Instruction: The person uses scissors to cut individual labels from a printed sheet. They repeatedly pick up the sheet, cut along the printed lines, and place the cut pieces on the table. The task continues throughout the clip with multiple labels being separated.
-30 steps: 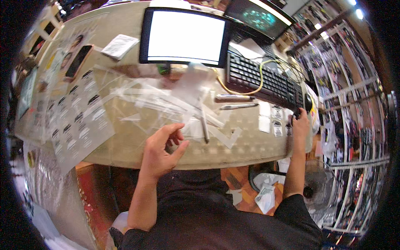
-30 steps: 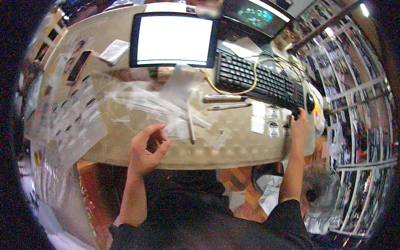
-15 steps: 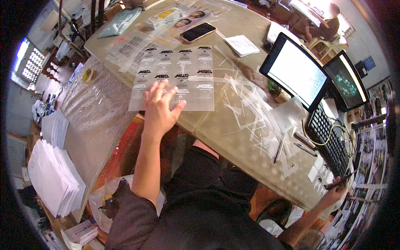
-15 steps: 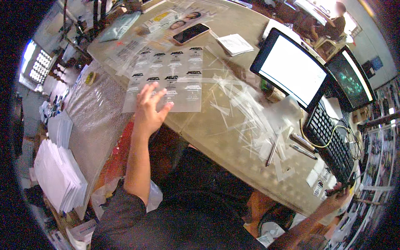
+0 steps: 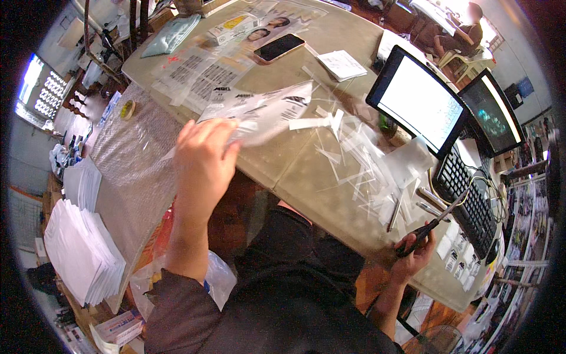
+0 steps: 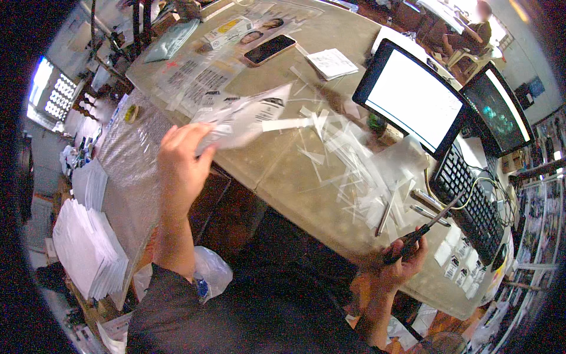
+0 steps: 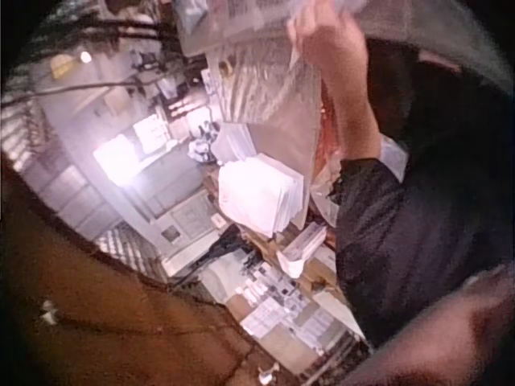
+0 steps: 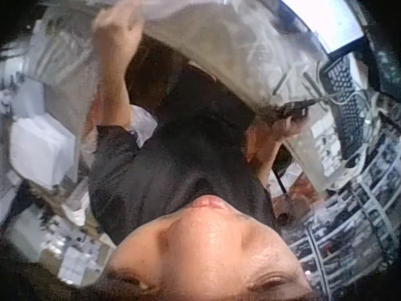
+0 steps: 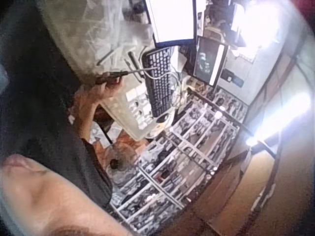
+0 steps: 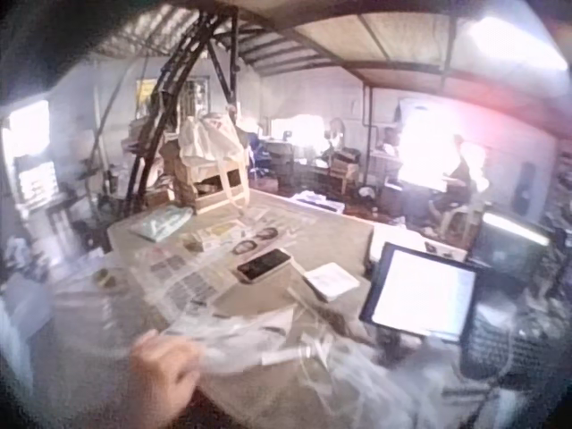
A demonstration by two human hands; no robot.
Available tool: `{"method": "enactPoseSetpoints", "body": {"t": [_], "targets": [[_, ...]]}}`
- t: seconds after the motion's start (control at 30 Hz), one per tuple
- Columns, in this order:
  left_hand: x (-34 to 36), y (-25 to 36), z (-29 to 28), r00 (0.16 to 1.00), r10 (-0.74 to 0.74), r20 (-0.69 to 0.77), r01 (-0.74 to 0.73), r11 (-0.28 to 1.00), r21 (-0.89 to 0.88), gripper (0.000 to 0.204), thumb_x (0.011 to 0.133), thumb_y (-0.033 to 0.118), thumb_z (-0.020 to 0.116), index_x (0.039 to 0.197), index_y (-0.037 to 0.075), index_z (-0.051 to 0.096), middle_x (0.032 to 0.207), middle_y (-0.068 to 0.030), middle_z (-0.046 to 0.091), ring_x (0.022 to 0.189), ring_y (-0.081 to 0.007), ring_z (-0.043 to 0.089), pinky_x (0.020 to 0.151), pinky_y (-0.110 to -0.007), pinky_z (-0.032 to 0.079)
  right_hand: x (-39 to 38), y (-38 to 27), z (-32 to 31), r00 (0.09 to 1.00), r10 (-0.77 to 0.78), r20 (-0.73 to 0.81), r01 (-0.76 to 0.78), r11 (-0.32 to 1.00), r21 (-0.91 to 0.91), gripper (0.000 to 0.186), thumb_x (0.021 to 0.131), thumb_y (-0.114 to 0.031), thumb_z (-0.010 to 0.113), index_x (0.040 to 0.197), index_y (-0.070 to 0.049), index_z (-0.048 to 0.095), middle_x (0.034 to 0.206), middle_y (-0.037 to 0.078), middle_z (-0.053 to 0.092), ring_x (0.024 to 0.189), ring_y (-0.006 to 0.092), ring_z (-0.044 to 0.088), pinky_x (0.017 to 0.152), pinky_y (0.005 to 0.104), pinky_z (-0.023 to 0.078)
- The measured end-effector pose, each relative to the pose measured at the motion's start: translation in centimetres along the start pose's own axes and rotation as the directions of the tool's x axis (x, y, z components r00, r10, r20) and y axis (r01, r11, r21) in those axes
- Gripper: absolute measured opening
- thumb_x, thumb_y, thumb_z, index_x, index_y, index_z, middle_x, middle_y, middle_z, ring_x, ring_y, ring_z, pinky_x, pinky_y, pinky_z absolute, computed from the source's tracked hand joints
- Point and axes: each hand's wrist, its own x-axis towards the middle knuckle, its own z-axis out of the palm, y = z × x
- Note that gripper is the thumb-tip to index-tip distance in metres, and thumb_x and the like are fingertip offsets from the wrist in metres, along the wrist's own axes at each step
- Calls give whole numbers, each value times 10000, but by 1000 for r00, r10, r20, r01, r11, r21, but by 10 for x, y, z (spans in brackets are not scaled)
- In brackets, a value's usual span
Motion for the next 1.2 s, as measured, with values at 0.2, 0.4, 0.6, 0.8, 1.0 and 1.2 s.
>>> {"method": "enactPoseSetpoints", "body": {"t": [0.2, 0.4, 0.6, 0.8, 1.0, 1.2], "targets": [[-12, 15, -23, 979, -33, -200, 8, 992, -123, 330, 752, 110, 685, 1061, 21, 611, 1033, -162, 621, 954, -327, 596, 843, -398, 458, -1, -1, -1, 998, 57, -25, -57, 998, -6, 552, 809, -232, 695, 1245, -25, 427, 720, 22, 523, 524, 89, 499, 453, 204, 413], [-26, 59, 37, 997, 74, 26, -64, 960, -271, 327, 734, 205, 704, 1000, 32, 624, 1020, -126, 601, 955, -304, 567, 832, -391, 444, 0, 4, -6, 998, 62, 5, -62, 998, 2, 591, 797, -252, 707, 1245, -2, 412, 713, 35, 528, 527, 93, 502, 457, 204, 407], [-47, 76, 96, 983, 119, 141, -74, 954, -289, 316, 694, 216, 720, 956, 64, 631, 1018, -60, 581, 988, -271, 520, 858, -388, 401, -8, -3, -5, 989, 111, 98, -111, 994, -3, 605, 819, -313, 672, 1246, 15, 395, 707, 53, 531, 485, 98, 482, 389, 210, 359], [-48, 76, 99, 982, 125, 141, -80, 955, -287, 350, 697, 246, 718, 984, 69, 625, 1054, -62, 571, 1016, -278, 498, 882, -397, 380, -73, -34, -2, 417, 499, 760, -711, 700, -70, 723, 703, -313, 782, 1218, -14, 372, 1011, 119, 550, 685, 148, 574, 585, 273, 477], [-48, 73, 86, 955, 136, 264, -27, 926, -377, 463, 640, 233, 738, 1057, 80, 609, 1159, -77, 520, 1099, -289, 449, 926, -416, 345, -83, -35, 22, 315, 593, 741, -772, 614, -163, 658, 792, -403, 671, 1211, 6, 369, 701, 53, 552, 593, 112, 530, 538, 256, 435], [-51, 66, 88, 954, 207, 216, -96, 896, -433, 405, 617, 167, 732, 1006, 109, 634, 1120, -58, 544, 1082, -279, 462, 916, -421, 345, -75, -34, 48, 340, 552, 761, -740, 656, -145, 608, 833, -350, 638, 1239, 2, 353, 722, 58, 553, 580, 118, 535, 520, 249, 437]]}}
